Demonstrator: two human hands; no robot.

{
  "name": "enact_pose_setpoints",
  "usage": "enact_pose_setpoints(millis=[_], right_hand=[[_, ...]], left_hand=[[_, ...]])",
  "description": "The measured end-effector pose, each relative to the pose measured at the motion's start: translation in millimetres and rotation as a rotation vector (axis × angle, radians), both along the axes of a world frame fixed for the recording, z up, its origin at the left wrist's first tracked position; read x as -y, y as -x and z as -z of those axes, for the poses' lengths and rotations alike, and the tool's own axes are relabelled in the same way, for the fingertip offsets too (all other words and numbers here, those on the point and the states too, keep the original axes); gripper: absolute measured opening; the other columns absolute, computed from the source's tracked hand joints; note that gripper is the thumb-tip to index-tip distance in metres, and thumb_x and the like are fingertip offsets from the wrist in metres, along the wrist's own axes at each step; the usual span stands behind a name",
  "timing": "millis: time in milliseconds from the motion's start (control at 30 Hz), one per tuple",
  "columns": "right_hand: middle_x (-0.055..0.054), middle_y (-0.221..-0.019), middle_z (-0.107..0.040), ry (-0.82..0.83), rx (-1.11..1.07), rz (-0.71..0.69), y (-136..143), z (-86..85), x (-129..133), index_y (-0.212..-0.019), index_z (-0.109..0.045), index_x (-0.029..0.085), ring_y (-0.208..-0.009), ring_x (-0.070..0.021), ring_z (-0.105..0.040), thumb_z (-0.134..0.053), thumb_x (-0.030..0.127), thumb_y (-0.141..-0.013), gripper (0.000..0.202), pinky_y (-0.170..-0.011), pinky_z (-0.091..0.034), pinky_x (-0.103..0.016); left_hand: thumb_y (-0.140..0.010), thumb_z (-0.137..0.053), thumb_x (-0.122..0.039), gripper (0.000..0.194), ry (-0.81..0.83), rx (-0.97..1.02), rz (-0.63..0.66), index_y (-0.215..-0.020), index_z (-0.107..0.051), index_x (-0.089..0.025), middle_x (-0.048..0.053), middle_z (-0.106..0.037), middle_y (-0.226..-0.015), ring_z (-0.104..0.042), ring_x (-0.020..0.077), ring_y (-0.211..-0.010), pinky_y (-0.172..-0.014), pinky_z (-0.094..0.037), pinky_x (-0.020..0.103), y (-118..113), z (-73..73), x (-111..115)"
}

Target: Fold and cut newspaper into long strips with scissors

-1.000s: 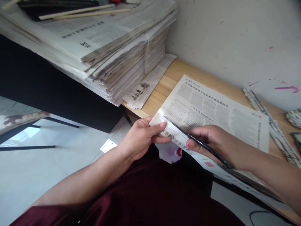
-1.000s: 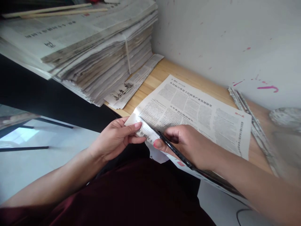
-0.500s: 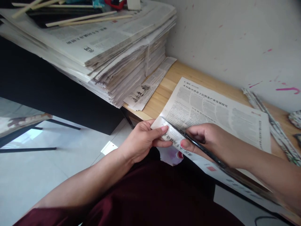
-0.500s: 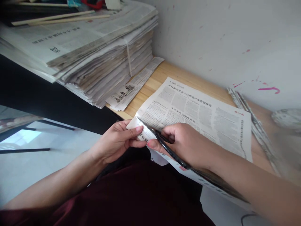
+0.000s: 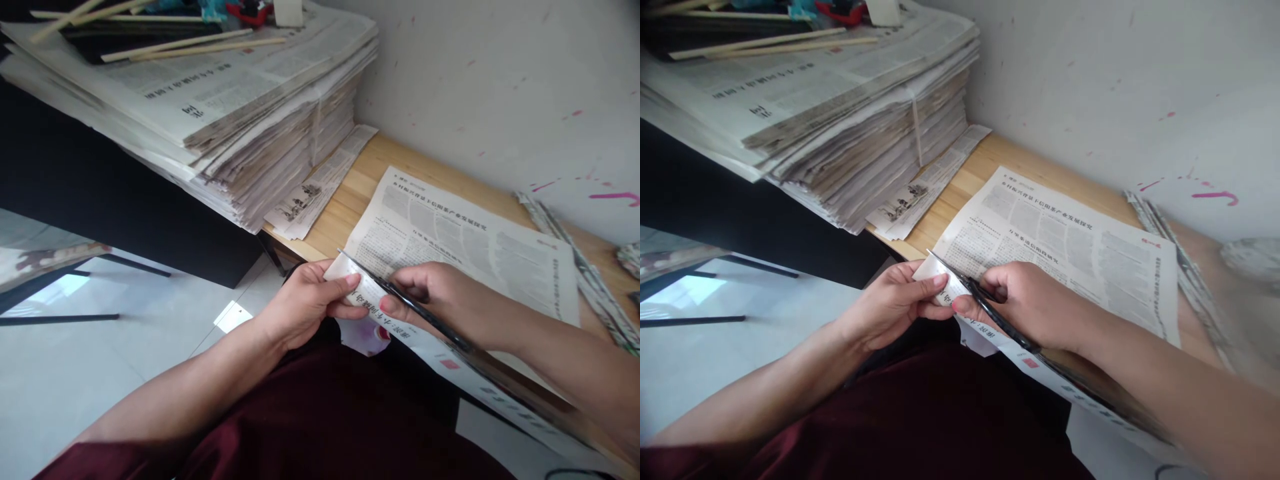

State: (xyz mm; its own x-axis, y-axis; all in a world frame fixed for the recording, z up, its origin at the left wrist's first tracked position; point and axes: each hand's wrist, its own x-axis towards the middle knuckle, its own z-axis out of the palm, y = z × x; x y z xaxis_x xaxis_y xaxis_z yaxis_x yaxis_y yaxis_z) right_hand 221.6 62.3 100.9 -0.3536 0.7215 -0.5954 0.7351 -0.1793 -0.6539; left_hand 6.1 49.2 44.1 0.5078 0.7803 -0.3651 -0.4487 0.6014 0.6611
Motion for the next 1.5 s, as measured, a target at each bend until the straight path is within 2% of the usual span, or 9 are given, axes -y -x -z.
enact_pose_setpoints(millis=[233,367,533,700,867,1033,1233,1367,1500], right_hand=[[0.006,-0.055,-0.046,-0.022,-0.003,-0.006,5.8,-1.7,-8.1,-0.065,-0.059,0.021,-0.049,-0.0088,-0.039,-0.074,0.065,-0.076,0.048,-0.044,-0.027,-0.024],[0.007,-0.050,-0.047,-0.041,0.023,-0.002,4.2,5.2,-8.5,-0.062,-0.052,0.021,-0.046,-0.0080,-0.039,-0.078,0.061,-0.074,0.050,-0.043,-0.026,-0.023],[0.007,-0.055,-0.051,-0.035,-0.139,0.086,-22.6,0.3,23.8,-0.070,-0.055,0.022,-0.050,-0.0084,-0.043,-0.077,0.055,-0.079,0.041,-0.046,-0.029,-0.022],[0.006,-0.060,-0.055,-0.457,0.145,0.345,-80.2,-1.9,79.9,-0.071,-0.049,0.023,-0.054,-0.0106,-0.046,-0.076,0.050,-0.081,0.038,-0.051,-0.034,-0.024],[0.003,-0.068,-0.061,-0.734,0.349,0.436,-125.0,32.6,110.6,-0.074,-0.050,0.024,-0.061,-0.0147,-0.056,-0.069,0.041,-0.088,0.029,-0.057,-0.036,-0.026],[-0.003,-0.088,-0.069,-0.873,0.334,0.381,-124.5,54.0,96.1,-0.087,-0.064,0.022,-0.086,-0.0204,-0.062,-0.075,0.027,-0.084,0.013,-0.074,-0.040,-0.029],[-0.002,-0.084,-0.070,-0.869,0.282,0.400,-113.8,55.8,67.4,-0.079,-0.064,0.021,-0.082,-0.0166,-0.061,-0.075,0.038,-0.085,0.021,-0.068,-0.037,-0.026],[-0.002,-0.086,-0.072,-0.848,0.284,0.425,-119.7,52.9,69.9,-0.083,-0.067,0.021,-0.077,-0.0147,-0.062,-0.073,0.036,-0.086,0.017,-0.064,-0.037,-0.025],[-0.007,-0.087,-0.073,-0.843,0.387,0.491,-141.1,48.5,84.0,-0.084,-0.068,0.019,-0.080,-0.0200,-0.064,-0.071,0.032,-0.086,0.014,-0.065,-0.036,-0.028]], left_hand=[[-0.084,-0.077,-0.020,0.018,0.024,-0.023,-0.050,-0.098,-0.077,-0.008,0.008,-0.077,-0.087,-0.074,0.0150,-0.076,-0.072,-0.065,0.025,-1.3,4.1,-2.3],[-0.085,-0.077,-0.021,0.032,0.016,-0.066,-0.053,-0.115,-0.074,-0.012,0.010,-0.078,-0.098,-0.075,0.0174,-0.083,-0.075,-0.066,0.026,-2.1,10.3,-0.2],[-0.081,-0.081,-0.025,0.037,0.029,-0.196,-0.057,-0.116,-0.074,-0.015,0.009,-0.077,-0.102,-0.073,0.0164,-0.086,-0.075,-0.065,0.025,6.5,19.0,11.7],[-0.073,-0.089,-0.029,0.043,0.066,-0.366,-0.068,-0.111,-0.075,-0.013,0.007,-0.075,-0.091,-0.071,0.0147,-0.079,-0.073,-0.066,0.025,15.7,18.5,23.7],[-0.073,-0.088,-0.036,0.038,-0.035,-0.401,0.012,-0.102,-0.076,-0.015,0.005,-0.070,-0.083,-0.064,0.0132,-0.071,-0.060,-0.061,0.022,0.8,11.0,31.5],[-0.077,-0.084,-0.038,0.031,-0.160,-0.366,0.121,-0.098,-0.075,-0.016,0.004,-0.069,-0.086,-0.059,0.0113,-0.068,-0.055,-0.054,0.020,-31.2,-2.7,36.5],[-0.075,-0.085,-0.041,0.034,-0.177,-0.404,0.201,-0.097,-0.076,-0.017,0.005,-0.068,-0.083,-0.058,0.0137,-0.070,-0.056,-0.053,0.021,-60.2,-10.4,61.4],[-0.073,-0.087,-0.041,0.035,-0.147,-0.413,0.198,-0.097,-0.076,-0.017,0.004,-0.067,-0.079,-0.058,0.0125,-0.068,-0.055,-0.052,0.021,-60.7,-11.6,75.1],[-0.076,-0.085,-0.040,0.033,-0.188,-0.421,0.132,-0.097,-0.076,-0.017,0.003,-0.067,-0.081,-0.057,0.0112,-0.068,-0.056,-0.052,0.020,-51.0,-14.4,77.6]])
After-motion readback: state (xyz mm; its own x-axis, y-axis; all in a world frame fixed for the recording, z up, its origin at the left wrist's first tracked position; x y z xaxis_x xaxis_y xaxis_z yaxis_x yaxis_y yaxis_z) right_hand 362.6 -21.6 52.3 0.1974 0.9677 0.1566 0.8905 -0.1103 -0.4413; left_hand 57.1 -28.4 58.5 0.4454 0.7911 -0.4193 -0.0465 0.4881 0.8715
